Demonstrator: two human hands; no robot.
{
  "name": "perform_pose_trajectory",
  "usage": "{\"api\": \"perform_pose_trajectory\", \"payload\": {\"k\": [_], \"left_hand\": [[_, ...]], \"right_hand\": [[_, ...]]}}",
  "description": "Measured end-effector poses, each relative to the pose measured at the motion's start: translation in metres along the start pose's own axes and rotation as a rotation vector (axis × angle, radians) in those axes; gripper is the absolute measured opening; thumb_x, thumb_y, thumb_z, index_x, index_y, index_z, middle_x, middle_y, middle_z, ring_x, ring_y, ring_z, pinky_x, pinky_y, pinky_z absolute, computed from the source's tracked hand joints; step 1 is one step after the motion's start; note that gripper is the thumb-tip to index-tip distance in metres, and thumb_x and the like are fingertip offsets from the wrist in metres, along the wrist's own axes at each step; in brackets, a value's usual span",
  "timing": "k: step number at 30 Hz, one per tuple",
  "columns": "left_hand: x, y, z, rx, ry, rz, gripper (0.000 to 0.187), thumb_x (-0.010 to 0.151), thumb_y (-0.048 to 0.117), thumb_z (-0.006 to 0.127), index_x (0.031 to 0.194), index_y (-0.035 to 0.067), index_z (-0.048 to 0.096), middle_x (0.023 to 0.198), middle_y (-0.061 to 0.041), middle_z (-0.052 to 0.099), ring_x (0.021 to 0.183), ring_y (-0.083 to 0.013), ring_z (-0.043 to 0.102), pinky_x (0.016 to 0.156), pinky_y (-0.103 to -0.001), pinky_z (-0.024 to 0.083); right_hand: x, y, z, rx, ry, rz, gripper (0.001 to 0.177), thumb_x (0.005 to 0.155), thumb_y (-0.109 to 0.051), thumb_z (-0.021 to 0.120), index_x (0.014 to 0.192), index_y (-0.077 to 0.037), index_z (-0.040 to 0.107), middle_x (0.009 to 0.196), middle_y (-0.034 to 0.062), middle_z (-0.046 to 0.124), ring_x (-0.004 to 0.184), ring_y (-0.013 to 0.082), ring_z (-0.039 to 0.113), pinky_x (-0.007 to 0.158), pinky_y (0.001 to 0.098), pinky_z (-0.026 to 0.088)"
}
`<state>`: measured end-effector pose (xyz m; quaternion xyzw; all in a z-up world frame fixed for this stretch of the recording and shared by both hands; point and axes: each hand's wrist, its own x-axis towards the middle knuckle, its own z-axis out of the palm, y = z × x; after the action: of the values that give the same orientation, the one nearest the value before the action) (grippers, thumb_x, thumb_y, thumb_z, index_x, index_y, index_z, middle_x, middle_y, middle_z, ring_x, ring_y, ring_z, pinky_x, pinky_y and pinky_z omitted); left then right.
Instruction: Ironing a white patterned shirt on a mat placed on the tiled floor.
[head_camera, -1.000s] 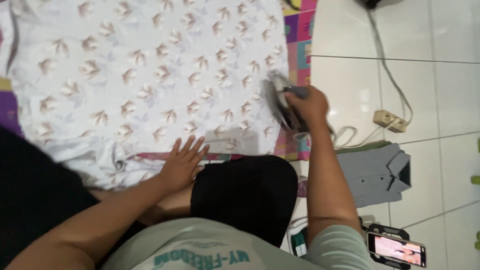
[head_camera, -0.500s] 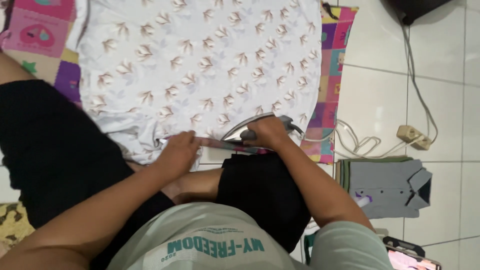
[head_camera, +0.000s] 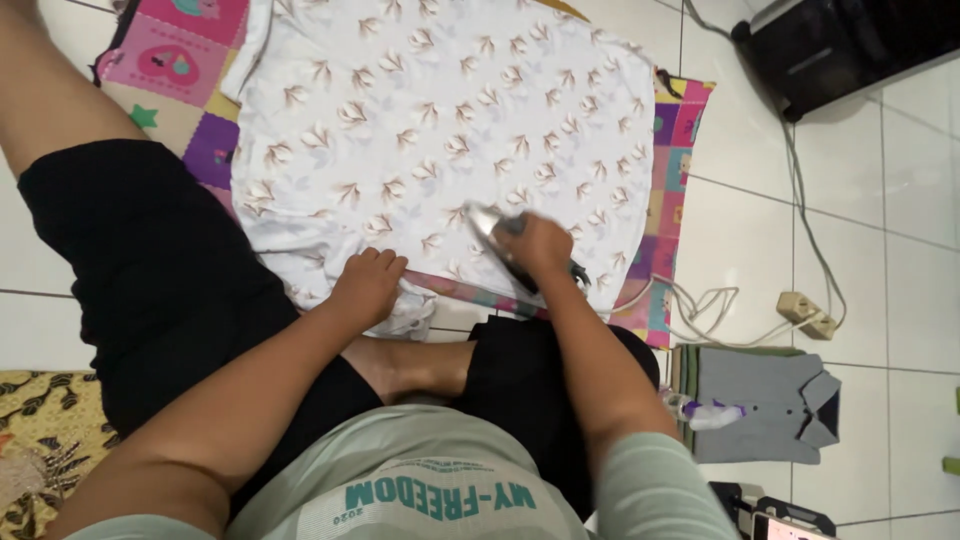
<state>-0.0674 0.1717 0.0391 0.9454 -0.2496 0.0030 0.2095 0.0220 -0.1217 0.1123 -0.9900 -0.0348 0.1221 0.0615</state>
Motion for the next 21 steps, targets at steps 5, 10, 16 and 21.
{"api": "perform_pose_trajectory", "payload": {"k": [5,10,16,21], "left_hand": [[-0.001,-0.003,0.004,-0.047,0.059,0.045,0.039,0.075,0.016,0.07,0.113,0.007,0.068,0.105,-0.011,0.065,0.098,-0.0329,0.059,0.077,-0.047,0.048],[0.013,-0.011,0.007,-0.177,0.053,-0.104,0.021,0.088,0.015,0.068,0.108,0.008,0.07,0.1,-0.012,0.067,0.098,-0.0346,0.062,0.085,-0.05,0.049],[0.062,0.013,0.006,-0.388,0.335,-0.05,0.031,0.093,0.015,0.068,0.12,-0.002,0.066,0.126,-0.023,0.066,0.116,-0.0433,0.06,0.101,-0.05,0.049],[0.118,0.041,0.066,-0.301,0.258,0.108,0.056,0.097,0.03,0.065,0.143,0.0,0.052,0.152,-0.028,0.045,0.14,-0.0463,0.042,0.115,-0.053,0.036]], "right_hand": [[0.034,-0.025,-0.015,0.157,0.054,0.226,0.047,0.072,-0.058,0.082,0.097,-0.019,0.078,0.093,0.0104,0.077,0.088,0.0301,0.073,0.076,0.0446,0.056],[0.014,-0.041,0.004,0.044,-0.157,-0.24,0.045,0.07,-0.057,0.08,0.094,-0.02,0.079,0.091,0.0079,0.077,0.087,0.0305,0.073,0.076,0.0445,0.056],[-0.031,0.014,0.0,-0.067,-0.162,-0.176,0.049,0.072,-0.06,0.08,0.096,-0.018,0.077,0.09,0.0111,0.076,0.088,0.0329,0.072,0.077,0.0461,0.055],[-0.025,0.156,0.011,0.163,0.072,0.218,0.046,0.067,-0.05,0.084,0.097,-0.016,0.078,0.091,0.0116,0.075,0.087,0.0329,0.072,0.075,0.0444,0.055]]}}
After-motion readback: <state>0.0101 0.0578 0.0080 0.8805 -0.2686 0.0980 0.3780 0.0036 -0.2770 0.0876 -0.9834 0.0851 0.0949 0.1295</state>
